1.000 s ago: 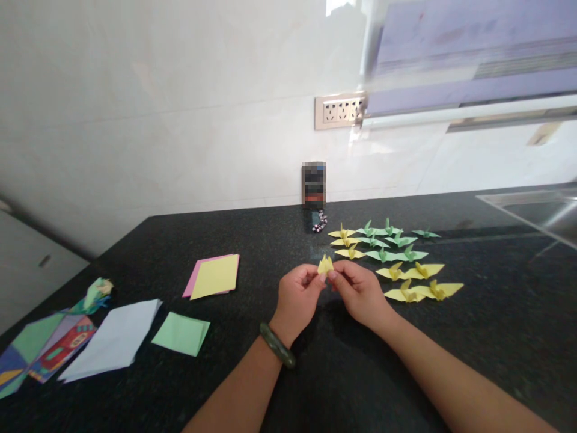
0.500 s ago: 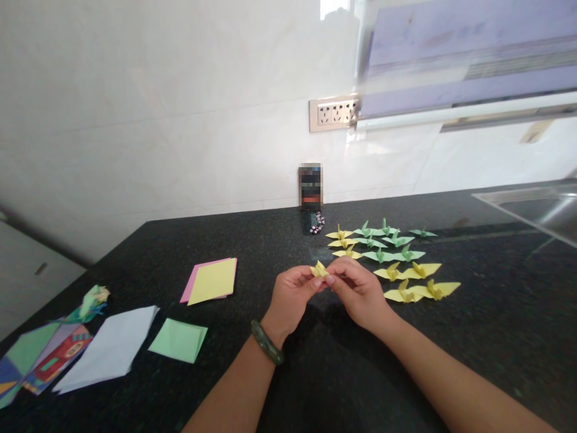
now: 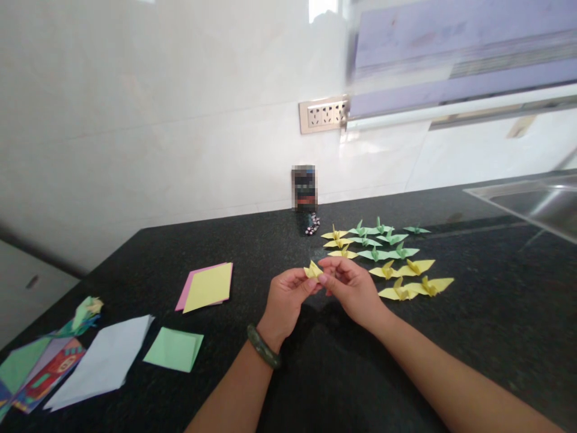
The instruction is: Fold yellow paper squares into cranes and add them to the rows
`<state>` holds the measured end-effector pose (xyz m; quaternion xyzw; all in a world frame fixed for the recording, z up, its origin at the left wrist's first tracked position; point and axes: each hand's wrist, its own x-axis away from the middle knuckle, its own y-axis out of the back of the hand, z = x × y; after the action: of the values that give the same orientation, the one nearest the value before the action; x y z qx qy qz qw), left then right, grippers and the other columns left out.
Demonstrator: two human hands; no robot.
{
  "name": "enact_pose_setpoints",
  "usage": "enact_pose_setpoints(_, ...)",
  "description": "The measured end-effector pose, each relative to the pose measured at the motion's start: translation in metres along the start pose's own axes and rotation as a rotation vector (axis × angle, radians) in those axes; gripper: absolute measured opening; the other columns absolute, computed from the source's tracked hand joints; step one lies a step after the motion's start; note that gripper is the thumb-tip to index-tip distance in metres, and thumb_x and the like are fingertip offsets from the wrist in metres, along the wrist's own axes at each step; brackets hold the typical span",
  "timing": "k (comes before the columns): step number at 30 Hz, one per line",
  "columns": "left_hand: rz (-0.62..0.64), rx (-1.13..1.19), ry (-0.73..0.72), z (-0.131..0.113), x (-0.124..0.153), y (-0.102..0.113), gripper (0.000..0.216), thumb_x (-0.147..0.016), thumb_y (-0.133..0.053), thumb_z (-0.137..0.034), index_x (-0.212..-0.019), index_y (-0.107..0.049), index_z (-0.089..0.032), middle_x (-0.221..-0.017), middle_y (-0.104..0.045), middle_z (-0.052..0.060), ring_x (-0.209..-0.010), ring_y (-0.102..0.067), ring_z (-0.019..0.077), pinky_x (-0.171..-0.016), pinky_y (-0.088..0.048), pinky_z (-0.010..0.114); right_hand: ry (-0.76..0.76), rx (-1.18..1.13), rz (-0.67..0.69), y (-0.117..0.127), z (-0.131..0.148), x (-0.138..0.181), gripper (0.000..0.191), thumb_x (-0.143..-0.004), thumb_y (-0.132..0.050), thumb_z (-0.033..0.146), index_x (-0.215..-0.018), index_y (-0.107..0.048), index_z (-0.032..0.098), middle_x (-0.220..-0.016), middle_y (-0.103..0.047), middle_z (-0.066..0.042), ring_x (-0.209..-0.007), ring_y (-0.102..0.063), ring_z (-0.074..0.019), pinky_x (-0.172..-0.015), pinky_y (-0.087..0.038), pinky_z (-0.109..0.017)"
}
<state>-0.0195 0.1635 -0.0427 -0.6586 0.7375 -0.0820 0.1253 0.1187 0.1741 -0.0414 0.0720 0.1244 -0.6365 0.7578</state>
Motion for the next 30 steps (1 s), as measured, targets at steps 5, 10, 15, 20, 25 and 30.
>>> enact_pose_setpoints(5, -0.035, -0.016, 0.008, 0.0021, -0.0011, 0.0002, 0.012, -0.067, -0.069, -0.022, -0.075, -0.069, -0.013, -0.067, -0.067, 0.001, -0.062, -0.057, 0.009, -0.064, -0.047, 0.022, 0.091, 0.209, 0.023, 0.0018, -0.0014, -0.0007, 0.015, -0.077, -0.06, 0.03, -0.07, -0.065, 0.018, -0.072, -0.054, -0.003, -0.066, -0.053, -0.0134, -0.052, -0.045, -0.023)
enact_pose_setpoints(10, -0.192, -0.131, -0.021, 0.002, -0.0017, -0.0036, 0.008, -0.064, -0.07, -0.021, -0.067, -0.068, -0.013, -0.062, -0.066, 0.001, -0.059, -0.058, 0.0101, -0.062, -0.048, 0.023, 0.118, 0.294, -0.017, 0.001, -0.002, 0.0022, 0.012, -0.078, -0.058, 0.025, -0.073, -0.066, 0.018, -0.066, -0.058, -0.001, -0.059, -0.052, -0.0119, -0.053, -0.042, -0.023)
enact_pose_setpoints(15, -0.244, -0.301, -0.061, -0.0001, 0.0006, -0.0058, 0.011, -0.064, -0.069, -0.024, -0.069, -0.069, -0.013, -0.062, -0.067, 0.002, -0.055, -0.058, 0.0113, -0.055, -0.047, 0.023, 0.19, 0.39, -0.048, 0.0003, 0.002, 0.0051, 0.018, -0.079, -0.056, 0.025, -0.066, -0.066, 0.017, -0.059, -0.057, 0.0, -0.055, -0.051, -0.0113, -0.053, -0.04, -0.023)
enact_pose_setpoints(20, -0.208, -0.237, -0.02, -0.003, 0.0022, -0.0083, 0.014, -0.065, -0.069, -0.024, -0.073, -0.07, -0.013, -0.066, -0.068, 0.003, -0.057, -0.058, 0.0112, -0.058, -0.048, 0.024, 0.011, 0.298, -0.058, 0.0012, 0.0031, 0.0031, 0.022, -0.076, -0.058, 0.032, -0.063, -0.064, 0.015, -0.051, -0.054, 0.001, -0.047, -0.047, -0.0106, -0.047, -0.038, -0.023)
enact_pose_setpoints(25, -0.157, -0.153, -0.024, -0.0032, 0.0017, -0.0084, 0.026, -0.067, -0.067, -0.03, -0.087, -0.069, -0.013, -0.067, -0.065, 0.002, -0.053, -0.052, 0.0084, -0.054, -0.043, 0.022, -0.03, 0.262, -0.012, 0.0021, 0.0037, 0.0016, 0.024, -0.074, -0.058, 0.036, -0.062, -0.061, 0.015, -0.051, -0.053, 0.001, -0.048, -0.046, -0.0104, -0.047, -0.038, -0.023)
enact_pose_setpoints(30, -0.251, -0.303, -0.071, -0.0013, 0.001, -0.0046, 0.021, -0.069, -0.064, -0.032, -0.061, -0.066, -0.013, -0.051, -0.055, -0.001, -0.049, -0.048, 0.0086, -0.05, -0.038, 0.021, -0.035, 0.258, 0.039, -0.0012, 0.0028, 0.003, 0.023, -0.074, -0.058, 0.034, -0.059, -0.057, 0.016, -0.049, -0.049, 0.003, -0.046, -0.043, -0.0092, -0.046, -0.034, -0.022)
